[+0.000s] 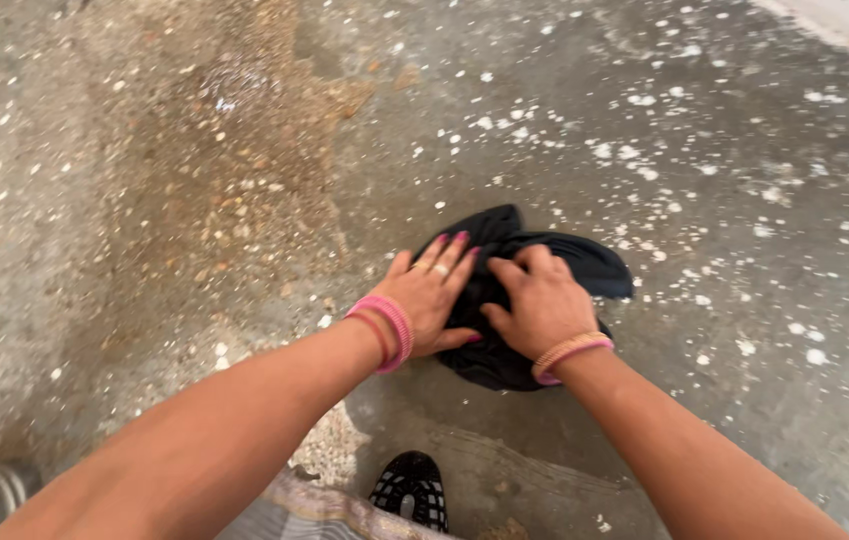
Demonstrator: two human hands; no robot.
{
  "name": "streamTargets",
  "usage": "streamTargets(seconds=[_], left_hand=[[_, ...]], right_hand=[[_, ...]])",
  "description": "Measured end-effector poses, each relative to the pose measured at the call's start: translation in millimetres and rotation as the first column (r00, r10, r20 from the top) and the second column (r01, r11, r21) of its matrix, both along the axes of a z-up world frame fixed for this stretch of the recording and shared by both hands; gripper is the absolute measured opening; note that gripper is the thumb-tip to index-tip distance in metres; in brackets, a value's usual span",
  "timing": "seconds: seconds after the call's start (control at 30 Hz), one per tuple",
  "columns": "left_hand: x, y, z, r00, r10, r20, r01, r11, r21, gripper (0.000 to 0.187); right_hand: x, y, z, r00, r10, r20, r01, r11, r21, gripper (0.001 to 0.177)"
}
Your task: The person cleans the concrete floor by hand using a damp black cloth.
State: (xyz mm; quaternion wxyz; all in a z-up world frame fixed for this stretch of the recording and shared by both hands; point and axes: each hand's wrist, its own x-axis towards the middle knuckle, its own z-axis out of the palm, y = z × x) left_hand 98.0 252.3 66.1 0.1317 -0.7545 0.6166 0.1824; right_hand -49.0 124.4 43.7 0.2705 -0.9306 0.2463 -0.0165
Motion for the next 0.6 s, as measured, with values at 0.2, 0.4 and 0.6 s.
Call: streamTargets(seconds=[0.2, 0.4, 0.6], left_hand=[[-27, 59, 2, 0.952, 0.304, 0.024, -0.305, 0.949, 0.085, 0.107], [-101, 54, 2, 0.977, 0.21, 0.037, -0.213, 0.968, 0.135, 0.095], [-113, 16, -14, 0.998, 0.056, -0.029, -0.061, 0.973, -0.224, 0.097]], right_hand=[[20, 27, -1, 0.945, 0.322, 0.057, -0.322, 0.947, -0.011, 0.057], [-28, -18, -1, 0.742, 0.67, -0.022, -0.671, 0.741, -0.027, 0.059], [-54, -68, -1, 0.852, 0.5, -0.157, -0.523, 0.832, -0.188, 0.052]])
